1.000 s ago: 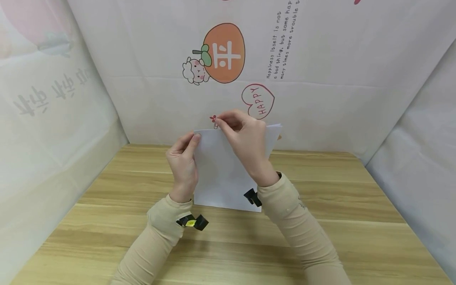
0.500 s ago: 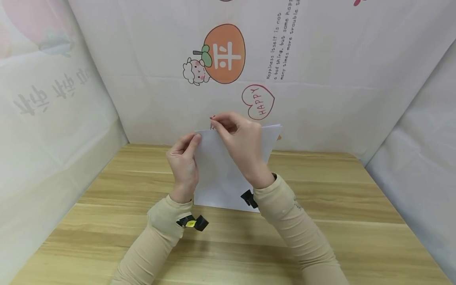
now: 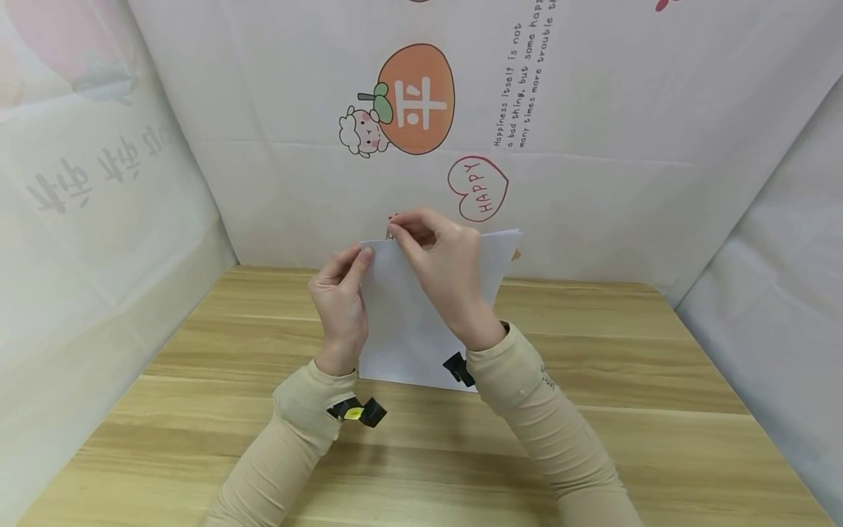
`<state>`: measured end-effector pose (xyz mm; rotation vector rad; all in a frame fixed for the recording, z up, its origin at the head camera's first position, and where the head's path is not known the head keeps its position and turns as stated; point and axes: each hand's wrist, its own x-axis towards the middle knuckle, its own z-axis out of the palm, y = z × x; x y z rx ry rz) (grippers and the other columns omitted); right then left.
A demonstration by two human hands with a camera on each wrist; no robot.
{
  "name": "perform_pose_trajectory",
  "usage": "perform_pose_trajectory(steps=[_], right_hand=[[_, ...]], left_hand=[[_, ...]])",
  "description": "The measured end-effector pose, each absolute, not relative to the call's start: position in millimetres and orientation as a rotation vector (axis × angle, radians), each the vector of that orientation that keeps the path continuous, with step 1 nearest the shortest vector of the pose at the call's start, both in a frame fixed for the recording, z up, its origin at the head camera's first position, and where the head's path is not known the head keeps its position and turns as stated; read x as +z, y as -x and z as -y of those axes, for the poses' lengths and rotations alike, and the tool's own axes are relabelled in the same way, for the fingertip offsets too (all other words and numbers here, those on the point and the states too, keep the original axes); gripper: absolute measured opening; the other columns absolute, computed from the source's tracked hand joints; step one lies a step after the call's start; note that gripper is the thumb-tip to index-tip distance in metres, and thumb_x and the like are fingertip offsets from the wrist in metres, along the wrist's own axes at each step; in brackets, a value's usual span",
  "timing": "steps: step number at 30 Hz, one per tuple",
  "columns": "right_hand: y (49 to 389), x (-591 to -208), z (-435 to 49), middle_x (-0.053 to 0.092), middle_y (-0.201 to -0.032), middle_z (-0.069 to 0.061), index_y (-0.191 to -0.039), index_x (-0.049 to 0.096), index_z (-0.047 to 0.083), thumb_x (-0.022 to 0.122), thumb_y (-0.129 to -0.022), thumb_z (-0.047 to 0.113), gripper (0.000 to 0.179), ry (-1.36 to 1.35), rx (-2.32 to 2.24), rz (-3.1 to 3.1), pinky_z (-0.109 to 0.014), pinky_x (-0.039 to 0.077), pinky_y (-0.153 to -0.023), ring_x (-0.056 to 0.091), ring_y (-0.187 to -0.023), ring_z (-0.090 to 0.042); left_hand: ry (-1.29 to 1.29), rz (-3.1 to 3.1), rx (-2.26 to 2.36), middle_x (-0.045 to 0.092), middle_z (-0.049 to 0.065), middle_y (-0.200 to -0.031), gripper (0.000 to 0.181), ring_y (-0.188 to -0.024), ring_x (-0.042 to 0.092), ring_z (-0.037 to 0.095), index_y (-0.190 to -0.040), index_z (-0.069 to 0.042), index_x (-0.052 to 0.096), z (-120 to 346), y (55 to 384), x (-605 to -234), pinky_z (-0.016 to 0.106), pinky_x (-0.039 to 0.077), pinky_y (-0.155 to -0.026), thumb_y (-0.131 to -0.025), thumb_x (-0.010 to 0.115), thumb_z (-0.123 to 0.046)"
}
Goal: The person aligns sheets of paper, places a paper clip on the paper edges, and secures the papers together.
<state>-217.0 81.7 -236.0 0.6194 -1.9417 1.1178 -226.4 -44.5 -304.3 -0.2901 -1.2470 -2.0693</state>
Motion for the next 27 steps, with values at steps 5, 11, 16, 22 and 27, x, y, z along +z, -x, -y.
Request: perform_pose_trajectory(steps=[5, 11, 16, 22, 27], right_hand=[[216.1, -236.0, -80.9, 0.073, -0.08, -0.002, -0.087, 0.074, 0.008, 0.074, -0.083, 0.02, 0.013, -0.633, 1.123, 1.927, -0.018, 0.054, -0.068, 0.067, -0.068, -0.008], [215.2, -237.1, -78.8, 0.073, -0.08, -0.002, -0.088, 0.074, 0.008, 0.074, -0.083, 0.02, 0.013, -0.638, 1.119, 1.92, -0.023, 0.055, -0.068, 0.068, -0.067, -0.01], [215.5, -238.4, -78.2, 0.073, -0.08, -0.002, -0.087, 0.074, 0.008, 0.074, -0.083, 0.018, 0.011, -0.637, 1.12, 1.924, -0.024, 0.055, -0.068, 0.067, -0.067, -0.01], [214.0, -239.1, -77.4, 0.073, -0.08, -0.002, -0.088, 0.074, 0.008, 0.073, -0.083, 0.017, 0.01, -0.636, 1.112, 1.927, -0.025, 0.055, -0.068, 0.067, -0.067, -0.01], [214.4, -239.7, -77.1, 0.073, -0.08, -0.001, -0.089, 0.074, 0.009, 0.074, -0.083, 0.017, 0.01, -0.648, 1.099, 1.92, -0.024, 0.055, -0.068, 0.066, -0.067, -0.01]], left_hand=[[0.292, 1.241, -2.072, 0.069, -0.009, -0.075, 0.023, -0.074, 0.062, 0.008, -0.092, 0.011, 0.069, 44.4, 225.4, -303.3, 0.02, 0.05, -0.071, -0.078, 0.076, -0.007], [0.279, 1.244, -2.076, 0.069, -0.008, -0.077, 0.024, -0.074, 0.061, 0.008, -0.093, 0.011, 0.069, 44.8, 222.9, -302.0, 0.019, 0.05, -0.07, -0.078, 0.076, -0.007], [0.285, 1.248, -2.072, 0.068, -0.008, -0.077, 0.028, -0.073, 0.059, 0.008, -0.094, 0.013, 0.068, 44.6, 223.8, -302.8, 0.018, 0.048, -0.069, -0.079, 0.076, -0.008], [0.284, 1.241, -2.066, 0.069, -0.006, -0.078, 0.029, -0.074, 0.06, 0.01, -0.094, 0.013, 0.068, 44.5, 224.7, -304.0, 0.019, 0.049, -0.069, -0.078, 0.077, -0.01], [0.284, 1.246, -2.052, 0.068, -0.006, -0.079, 0.028, -0.076, 0.059, 0.01, -0.094, 0.011, 0.069, 45.0, 224.0, -303.9, 0.019, 0.048, -0.07, -0.08, 0.076, -0.012]])
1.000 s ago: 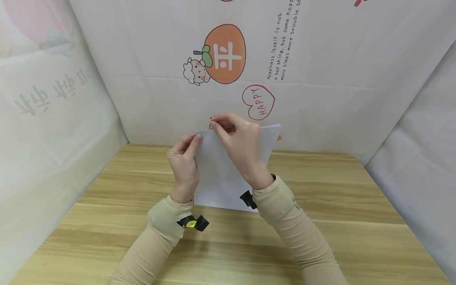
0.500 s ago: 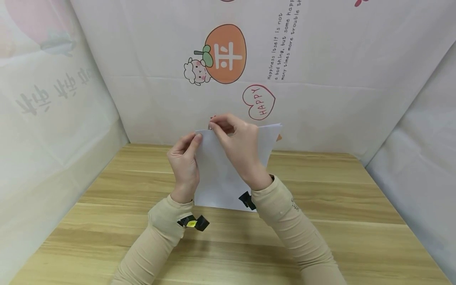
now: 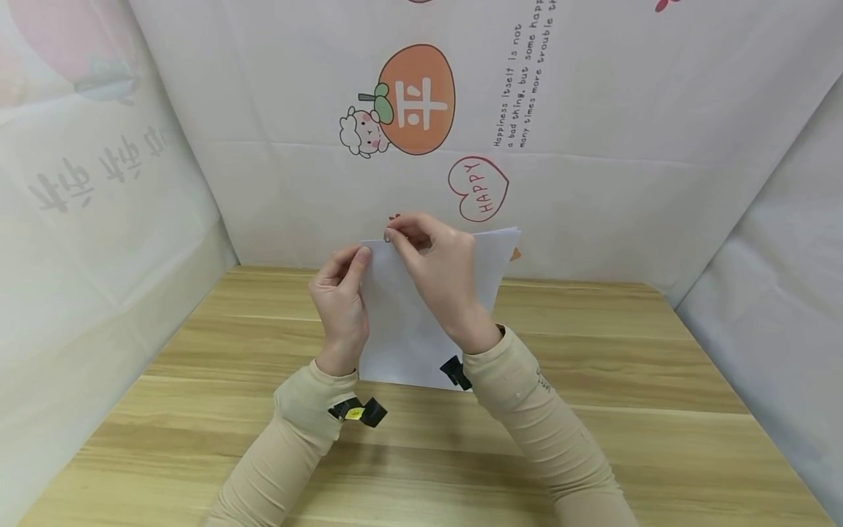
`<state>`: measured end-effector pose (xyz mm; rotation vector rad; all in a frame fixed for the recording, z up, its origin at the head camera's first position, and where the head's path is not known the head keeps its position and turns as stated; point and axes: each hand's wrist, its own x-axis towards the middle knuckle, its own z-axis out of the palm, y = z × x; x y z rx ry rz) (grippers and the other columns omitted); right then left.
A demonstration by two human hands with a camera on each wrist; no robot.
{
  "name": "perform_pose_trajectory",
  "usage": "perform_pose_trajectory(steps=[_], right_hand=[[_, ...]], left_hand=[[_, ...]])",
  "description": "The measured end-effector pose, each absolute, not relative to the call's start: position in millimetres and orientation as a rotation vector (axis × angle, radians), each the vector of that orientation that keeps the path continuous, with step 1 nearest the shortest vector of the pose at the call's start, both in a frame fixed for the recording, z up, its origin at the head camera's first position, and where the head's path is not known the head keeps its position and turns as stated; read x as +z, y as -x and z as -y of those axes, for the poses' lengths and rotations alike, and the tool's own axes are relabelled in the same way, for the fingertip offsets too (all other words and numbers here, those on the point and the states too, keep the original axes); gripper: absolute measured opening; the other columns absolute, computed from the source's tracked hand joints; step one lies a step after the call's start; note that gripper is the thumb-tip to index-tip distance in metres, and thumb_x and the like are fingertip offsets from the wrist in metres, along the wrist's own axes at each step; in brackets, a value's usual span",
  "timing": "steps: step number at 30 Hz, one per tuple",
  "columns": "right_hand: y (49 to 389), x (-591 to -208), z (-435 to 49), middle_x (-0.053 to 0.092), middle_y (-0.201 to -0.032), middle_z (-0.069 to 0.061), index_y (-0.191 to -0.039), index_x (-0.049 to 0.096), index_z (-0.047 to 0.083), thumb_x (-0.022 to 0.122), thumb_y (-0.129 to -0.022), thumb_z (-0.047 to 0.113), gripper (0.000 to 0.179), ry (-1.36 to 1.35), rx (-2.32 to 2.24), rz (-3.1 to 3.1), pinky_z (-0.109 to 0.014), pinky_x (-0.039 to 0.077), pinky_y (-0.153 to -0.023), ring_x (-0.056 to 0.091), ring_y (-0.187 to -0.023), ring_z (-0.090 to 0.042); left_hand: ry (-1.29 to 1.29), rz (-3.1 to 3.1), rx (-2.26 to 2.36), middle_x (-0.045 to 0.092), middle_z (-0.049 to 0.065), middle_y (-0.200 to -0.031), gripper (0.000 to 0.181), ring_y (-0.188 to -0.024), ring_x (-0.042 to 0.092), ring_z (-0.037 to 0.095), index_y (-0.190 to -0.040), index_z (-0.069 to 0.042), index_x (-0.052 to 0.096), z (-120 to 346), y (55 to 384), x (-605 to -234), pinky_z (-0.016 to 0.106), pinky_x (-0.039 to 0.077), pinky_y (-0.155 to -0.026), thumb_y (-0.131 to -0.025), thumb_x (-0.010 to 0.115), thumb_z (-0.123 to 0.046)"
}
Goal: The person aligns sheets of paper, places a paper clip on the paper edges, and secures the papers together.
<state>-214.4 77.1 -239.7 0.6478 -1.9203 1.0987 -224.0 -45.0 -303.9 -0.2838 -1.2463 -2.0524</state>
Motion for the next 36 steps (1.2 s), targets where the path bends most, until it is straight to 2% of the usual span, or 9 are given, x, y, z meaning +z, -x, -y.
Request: perform_pose_trajectory(steps=[6, 19, 36], right_hand=[[215.7, -241.3, -76.7, 0.073, -0.081, -0.001, -0.089, 0.074, 0.009, 0.073, -0.084, 0.017, 0.01, -0.646, 1.091, 1.925, -0.021, 0.054, -0.066, 0.065, -0.066, -0.008], [215.0, -243.8, -75.9, 0.072, -0.082, -0.002, -0.09, 0.072, 0.008, 0.072, -0.084, 0.016, 0.01, -0.651, 1.041, 1.921, -0.024, 0.054, -0.067, 0.066, -0.069, -0.01], [212.6, -246.6, -74.1, 0.072, -0.085, -0.001, -0.091, 0.073, 0.008, 0.072, -0.085, 0.016, 0.011, -0.645, 1.033, 1.921, -0.025, 0.054, -0.069, 0.065, -0.073, -0.009]], left_hand=[[0.308, 1.239, -2.046, 0.065, -0.007, -0.077, 0.028, -0.076, 0.057, 0.01, -0.095, 0.012, 0.068, 45.1, 225.2, -304.7, 0.018, 0.046, -0.07, -0.081, 0.074, -0.011], [0.315, 1.239, -2.046, 0.063, -0.008, -0.077, 0.027, -0.082, 0.06, 0.01, -0.095, 0.014, 0.067, 44.6, 226.3, -304.6, 0.02, 0.049, -0.077, -0.082, 0.073, -0.009], [0.325, 1.228, -2.05, 0.063, -0.009, -0.076, 0.028, -0.08, 0.058, 0.009, -0.095, 0.015, 0.066, 45.7, 225.5, -304.1, 0.02, 0.048, -0.075, -0.082, 0.073, -0.009]])
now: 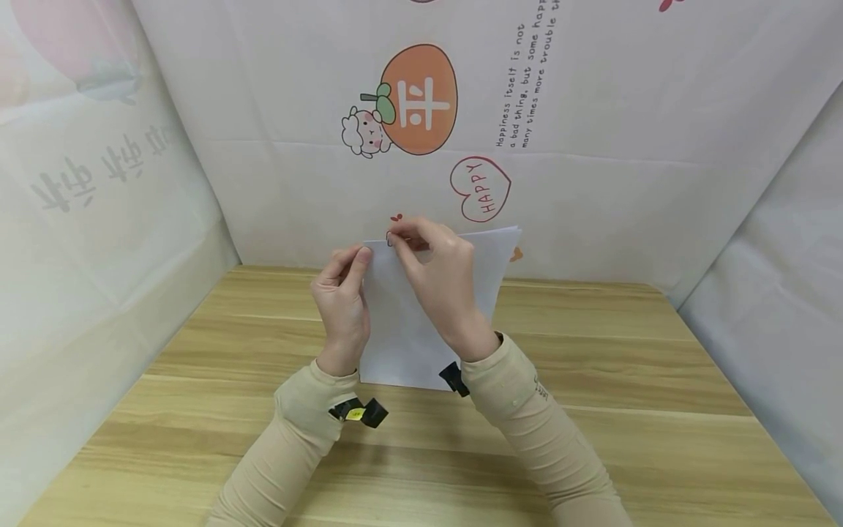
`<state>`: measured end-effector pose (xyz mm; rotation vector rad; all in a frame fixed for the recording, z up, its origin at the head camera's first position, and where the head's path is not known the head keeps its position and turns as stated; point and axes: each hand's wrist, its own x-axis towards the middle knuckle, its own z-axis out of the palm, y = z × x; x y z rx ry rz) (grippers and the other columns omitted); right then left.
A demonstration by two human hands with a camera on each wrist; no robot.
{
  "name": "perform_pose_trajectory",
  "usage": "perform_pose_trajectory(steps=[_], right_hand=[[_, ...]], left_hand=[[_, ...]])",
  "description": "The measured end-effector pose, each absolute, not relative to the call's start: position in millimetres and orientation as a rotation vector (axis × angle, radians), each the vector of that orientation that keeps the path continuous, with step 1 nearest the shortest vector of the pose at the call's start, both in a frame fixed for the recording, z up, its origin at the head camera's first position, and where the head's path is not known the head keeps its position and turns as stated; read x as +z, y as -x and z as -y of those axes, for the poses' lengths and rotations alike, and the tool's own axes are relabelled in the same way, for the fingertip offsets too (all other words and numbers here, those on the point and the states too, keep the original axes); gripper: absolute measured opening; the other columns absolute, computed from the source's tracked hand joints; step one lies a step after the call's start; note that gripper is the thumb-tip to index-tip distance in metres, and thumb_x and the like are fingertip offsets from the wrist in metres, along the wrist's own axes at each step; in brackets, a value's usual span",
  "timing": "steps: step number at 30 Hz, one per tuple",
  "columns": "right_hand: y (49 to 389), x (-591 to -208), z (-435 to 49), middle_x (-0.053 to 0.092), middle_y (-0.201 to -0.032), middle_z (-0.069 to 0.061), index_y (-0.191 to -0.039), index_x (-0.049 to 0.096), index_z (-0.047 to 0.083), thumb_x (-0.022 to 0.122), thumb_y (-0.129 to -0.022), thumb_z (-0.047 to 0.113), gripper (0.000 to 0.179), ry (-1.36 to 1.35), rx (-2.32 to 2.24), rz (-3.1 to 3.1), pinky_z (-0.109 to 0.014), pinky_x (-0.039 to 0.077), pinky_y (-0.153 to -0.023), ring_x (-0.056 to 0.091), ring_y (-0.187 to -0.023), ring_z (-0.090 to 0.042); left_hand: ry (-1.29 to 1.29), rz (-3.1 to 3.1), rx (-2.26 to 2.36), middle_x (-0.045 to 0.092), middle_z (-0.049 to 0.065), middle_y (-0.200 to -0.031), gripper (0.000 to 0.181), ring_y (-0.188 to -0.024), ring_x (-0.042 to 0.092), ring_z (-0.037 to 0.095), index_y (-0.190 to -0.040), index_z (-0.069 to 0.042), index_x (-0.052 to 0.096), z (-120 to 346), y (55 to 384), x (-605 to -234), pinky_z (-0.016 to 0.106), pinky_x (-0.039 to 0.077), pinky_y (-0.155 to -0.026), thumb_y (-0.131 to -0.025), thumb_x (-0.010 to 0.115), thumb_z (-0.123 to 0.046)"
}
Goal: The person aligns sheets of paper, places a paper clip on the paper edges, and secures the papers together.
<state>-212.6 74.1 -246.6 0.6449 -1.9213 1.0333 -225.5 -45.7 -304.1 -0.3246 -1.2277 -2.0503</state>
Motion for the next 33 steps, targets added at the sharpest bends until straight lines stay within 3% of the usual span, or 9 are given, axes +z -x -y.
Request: perform_pose_trajectory(steps=[33], right_hand=[[212.9, -252.3, -72.4, 0.071, -0.087, -0.001, -0.091, 0.073, 0.009, 0.072, -0.084, 0.015, 0.009, -0.639, 1.029, 1.904, -0.023, 0.054, -0.071, 0.064, -0.076, -0.009]], left_hand=[[0.334, 1.206, -2.079, 0.062, -0.007, -0.076, 0.027, -0.081, 0.059, 0.011, -0.095, 0.013, 0.067, 46.6, 225.1, -304.6, 0.02, 0.049, -0.076, -0.081, 0.074, -0.009]])
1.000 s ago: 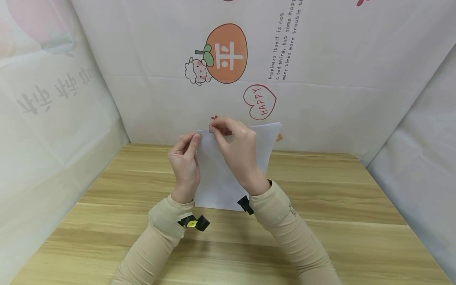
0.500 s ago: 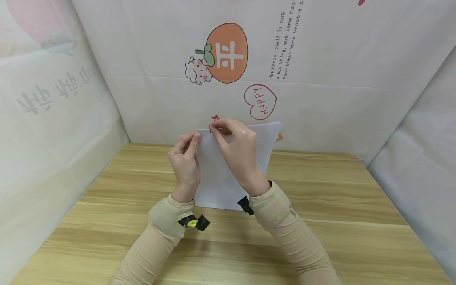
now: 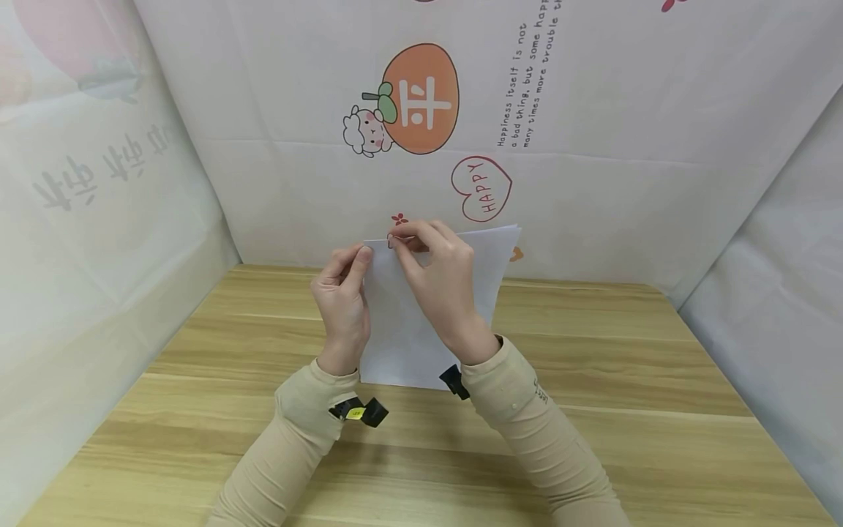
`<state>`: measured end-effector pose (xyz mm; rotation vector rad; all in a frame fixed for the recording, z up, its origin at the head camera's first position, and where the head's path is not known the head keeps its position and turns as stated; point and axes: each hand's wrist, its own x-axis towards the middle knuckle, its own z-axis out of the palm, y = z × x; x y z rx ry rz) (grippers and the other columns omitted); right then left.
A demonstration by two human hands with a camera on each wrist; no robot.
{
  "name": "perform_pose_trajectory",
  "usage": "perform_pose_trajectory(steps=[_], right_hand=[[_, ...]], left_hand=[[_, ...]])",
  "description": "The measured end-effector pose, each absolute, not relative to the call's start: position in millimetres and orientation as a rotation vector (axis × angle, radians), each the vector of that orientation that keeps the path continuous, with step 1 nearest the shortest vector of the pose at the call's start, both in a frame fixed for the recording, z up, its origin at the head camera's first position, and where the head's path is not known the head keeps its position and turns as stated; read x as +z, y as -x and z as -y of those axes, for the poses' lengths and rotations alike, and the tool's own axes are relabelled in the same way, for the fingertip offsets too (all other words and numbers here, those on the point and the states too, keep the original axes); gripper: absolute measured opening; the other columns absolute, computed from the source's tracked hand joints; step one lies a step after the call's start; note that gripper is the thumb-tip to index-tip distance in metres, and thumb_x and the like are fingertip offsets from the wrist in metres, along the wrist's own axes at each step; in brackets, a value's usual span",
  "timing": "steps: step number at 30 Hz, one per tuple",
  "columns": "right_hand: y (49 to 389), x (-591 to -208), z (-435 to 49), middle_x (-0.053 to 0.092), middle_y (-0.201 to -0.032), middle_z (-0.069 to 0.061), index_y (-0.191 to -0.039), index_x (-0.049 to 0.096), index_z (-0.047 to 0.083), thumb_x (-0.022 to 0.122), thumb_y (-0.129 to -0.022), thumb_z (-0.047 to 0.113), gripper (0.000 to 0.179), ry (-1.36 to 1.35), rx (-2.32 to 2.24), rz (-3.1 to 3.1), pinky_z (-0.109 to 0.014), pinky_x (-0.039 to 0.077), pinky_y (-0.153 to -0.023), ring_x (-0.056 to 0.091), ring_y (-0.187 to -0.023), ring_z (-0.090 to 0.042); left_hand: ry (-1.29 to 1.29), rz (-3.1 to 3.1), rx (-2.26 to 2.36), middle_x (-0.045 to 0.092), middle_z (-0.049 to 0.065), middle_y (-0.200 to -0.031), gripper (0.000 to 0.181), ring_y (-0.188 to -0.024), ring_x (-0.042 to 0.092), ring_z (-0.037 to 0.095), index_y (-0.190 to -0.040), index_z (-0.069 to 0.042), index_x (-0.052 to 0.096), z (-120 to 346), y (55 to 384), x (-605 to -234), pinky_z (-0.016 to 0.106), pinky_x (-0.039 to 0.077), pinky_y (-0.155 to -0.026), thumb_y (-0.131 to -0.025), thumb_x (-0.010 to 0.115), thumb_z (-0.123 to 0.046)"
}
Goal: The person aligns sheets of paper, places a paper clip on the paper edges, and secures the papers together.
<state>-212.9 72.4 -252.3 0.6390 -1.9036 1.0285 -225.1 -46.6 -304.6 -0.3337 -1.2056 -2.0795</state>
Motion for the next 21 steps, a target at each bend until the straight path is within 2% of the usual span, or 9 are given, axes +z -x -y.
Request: perform_pose_trajectory(steps=[7, 21], right_hand=[[211.3, -253.2, -71.5, 0.067, -0.088, -0.003, -0.091, 0.073, 0.009, 0.073, -0.083, 0.013, 0.009, -0.633, 1.06, 1.894, -0.026, 0.054, -0.07, 0.064, -0.074, -0.011], [213.1, -255.1, -71.7, 0.065, -0.087, -0.003, -0.09, 0.074, 0.009, 0.074, -0.082, 0.012, 0.009, -0.641, 1.041, 1.896, -0.022, 0.053, -0.071, 0.063, -0.075, -0.009]], left_hand=[[0.328, 1.214, -2.067, 0.063, -0.008, -0.077, 0.029, -0.081, 0.059, 0.01, -0.095, 0.015, 0.066, 46.2, 224.7, -303.6, 0.02, 0.048, -0.075, -0.082, 0.073, -0.009], [0.322, 1.229, -2.063, 0.063, -0.008, -0.077, 0.028, -0.081, 0.059, 0.01, -0.096, 0.015, 0.066, 47.2, 225.3, -304.3, 0.021, 0.049, -0.077, -0.082, 0.073, -0.008]])
